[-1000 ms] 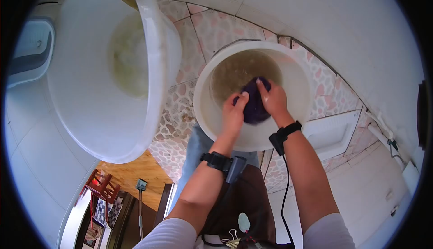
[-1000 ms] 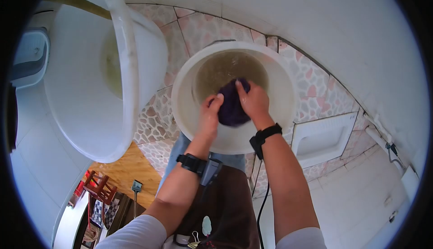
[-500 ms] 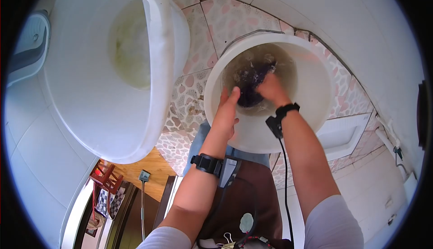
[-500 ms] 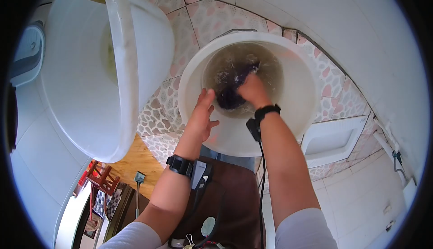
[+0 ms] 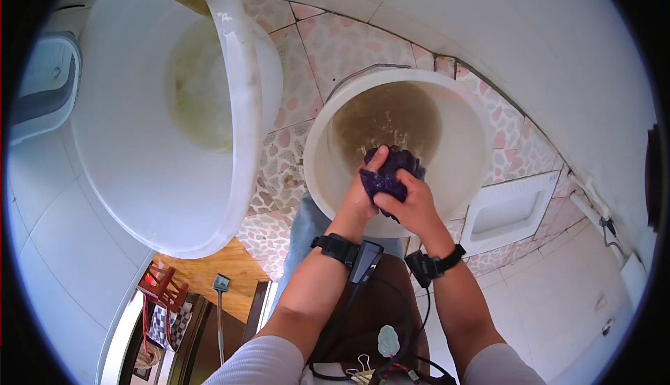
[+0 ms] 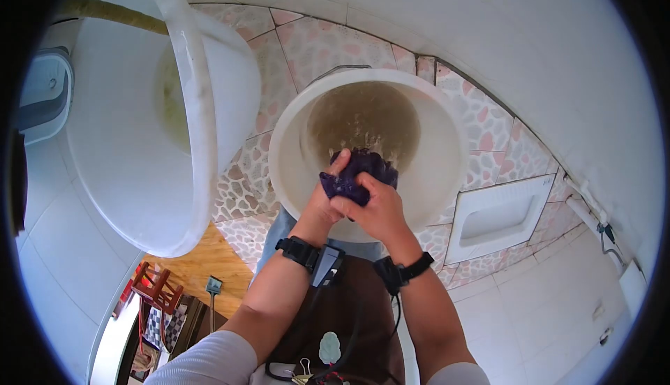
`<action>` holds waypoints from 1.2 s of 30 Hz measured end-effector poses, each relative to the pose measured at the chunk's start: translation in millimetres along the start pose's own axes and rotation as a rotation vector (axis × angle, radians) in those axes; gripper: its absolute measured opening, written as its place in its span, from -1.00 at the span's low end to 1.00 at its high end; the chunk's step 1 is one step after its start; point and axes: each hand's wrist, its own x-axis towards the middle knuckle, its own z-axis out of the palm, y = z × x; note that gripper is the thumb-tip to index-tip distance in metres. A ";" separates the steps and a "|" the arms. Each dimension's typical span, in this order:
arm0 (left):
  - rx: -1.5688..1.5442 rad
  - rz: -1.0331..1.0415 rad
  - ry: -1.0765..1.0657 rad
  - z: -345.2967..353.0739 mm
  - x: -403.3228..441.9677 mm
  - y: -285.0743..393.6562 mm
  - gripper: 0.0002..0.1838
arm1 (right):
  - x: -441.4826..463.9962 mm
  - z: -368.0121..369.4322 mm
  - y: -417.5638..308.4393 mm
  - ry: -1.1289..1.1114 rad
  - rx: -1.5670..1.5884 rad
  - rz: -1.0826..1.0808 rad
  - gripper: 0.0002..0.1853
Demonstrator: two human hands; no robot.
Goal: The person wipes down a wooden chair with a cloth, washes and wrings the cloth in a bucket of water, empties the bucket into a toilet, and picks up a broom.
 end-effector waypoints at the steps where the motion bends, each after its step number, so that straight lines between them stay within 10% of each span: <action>1: 0.003 0.001 -0.004 1.8 2.7 -2.9 -0.49 | 4.0 6.0 4.3 0.003 -0.001 -0.004 -0.58; 8: 0.353 0.366 0.221 -5.2 11.8 -6.2 -0.67 | 29.9 13.5 5.6 0.283 -0.094 0.070 -0.50; 13: 1.364 0.706 0.354 0.0 -0.7 -4.3 -0.53 | 57.7 -13.2 46.3 0.375 -0.308 0.315 -0.42; 19: 1.198 0.706 0.498 -2.3 -23.0 26.5 -0.49 | 40.8 -76.9 61.7 0.608 -0.277 0.224 -0.49; 27: 0.794 0.437 -0.128 10.3 -54.6 48.1 -0.63 | 4.5 -54.3 44.7 0.704 -0.507 -0.077 -0.43; 32: 0.784 0.224 -0.466 34.2 -73.5 46.3 -0.63 | 14.0 -19.5 22.5 0.058 -0.526 -0.497 -0.09; 36: 0.800 0.275 -0.449 34.2 -70.9 40.4 -0.61 | 27.8 -0.5 57.0 -0.173 -0.034 -0.332 -0.21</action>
